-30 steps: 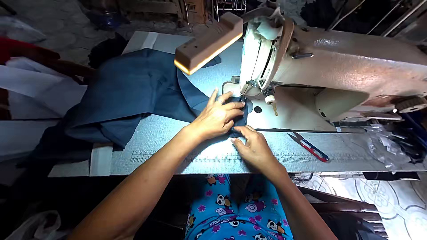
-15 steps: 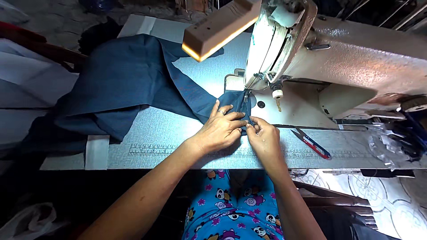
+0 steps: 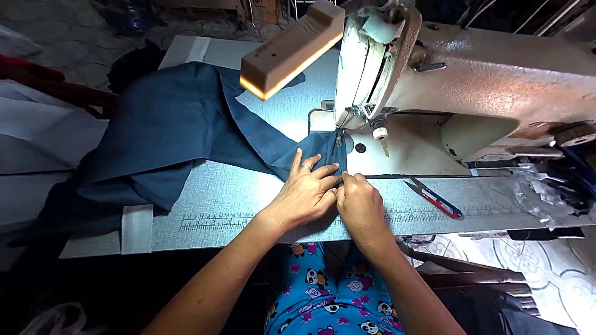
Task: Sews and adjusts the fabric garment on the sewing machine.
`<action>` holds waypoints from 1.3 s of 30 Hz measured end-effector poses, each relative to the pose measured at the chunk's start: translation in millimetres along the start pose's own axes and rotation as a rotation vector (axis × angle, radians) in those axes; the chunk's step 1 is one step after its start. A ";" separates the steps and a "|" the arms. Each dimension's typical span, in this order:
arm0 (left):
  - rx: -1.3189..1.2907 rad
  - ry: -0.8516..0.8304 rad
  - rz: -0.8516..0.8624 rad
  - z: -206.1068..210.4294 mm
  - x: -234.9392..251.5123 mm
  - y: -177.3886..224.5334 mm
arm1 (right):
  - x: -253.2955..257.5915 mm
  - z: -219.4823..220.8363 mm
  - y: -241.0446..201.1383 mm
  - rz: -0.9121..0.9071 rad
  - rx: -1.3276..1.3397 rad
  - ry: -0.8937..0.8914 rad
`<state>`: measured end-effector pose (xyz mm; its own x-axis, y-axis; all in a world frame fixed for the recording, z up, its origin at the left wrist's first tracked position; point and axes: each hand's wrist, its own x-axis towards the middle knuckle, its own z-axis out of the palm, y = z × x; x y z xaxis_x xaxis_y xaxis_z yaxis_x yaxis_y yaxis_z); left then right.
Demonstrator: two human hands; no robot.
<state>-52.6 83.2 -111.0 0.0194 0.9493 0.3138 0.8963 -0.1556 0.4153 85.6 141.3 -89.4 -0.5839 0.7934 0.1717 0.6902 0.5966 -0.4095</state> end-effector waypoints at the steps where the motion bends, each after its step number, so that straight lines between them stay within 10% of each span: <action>1: -0.002 -0.001 -0.004 -0.1 -0.3 -0.4 | 1.2 -0.9 0.2 -0.004 0.003 -0.005; 19: -0.178 -0.031 -0.129 -10.9 34.9 -23.1 | 46.1 2.0 14.3 -0.071 0.053 -0.046; 22: -0.157 0.185 -0.143 -21.4 39.4 -33.6 | 43.6 2.0 20.8 -0.068 0.098 -0.016; 26: 0.031 0.117 -0.408 -38.9 31.7 -54.9 | 41.9 0.0 29.9 -0.086 0.302 -0.061; 34: 0.011 0.324 -0.083 -38.0 -33.7 -27.6 | 31.1 -17.5 39.5 -0.051 0.906 -0.274; 39: 0.042 0.255 -0.050 -44.3 -8.9 -3.2 | 14.0 -4.8 30.4 -0.033 0.698 -0.173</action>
<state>-75.2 63.2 -77.3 -0.1328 0.8550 0.5013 0.9111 -0.0938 0.4014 100.5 171.1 -95.1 -0.6991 0.7112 0.0734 0.2701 0.3578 -0.8939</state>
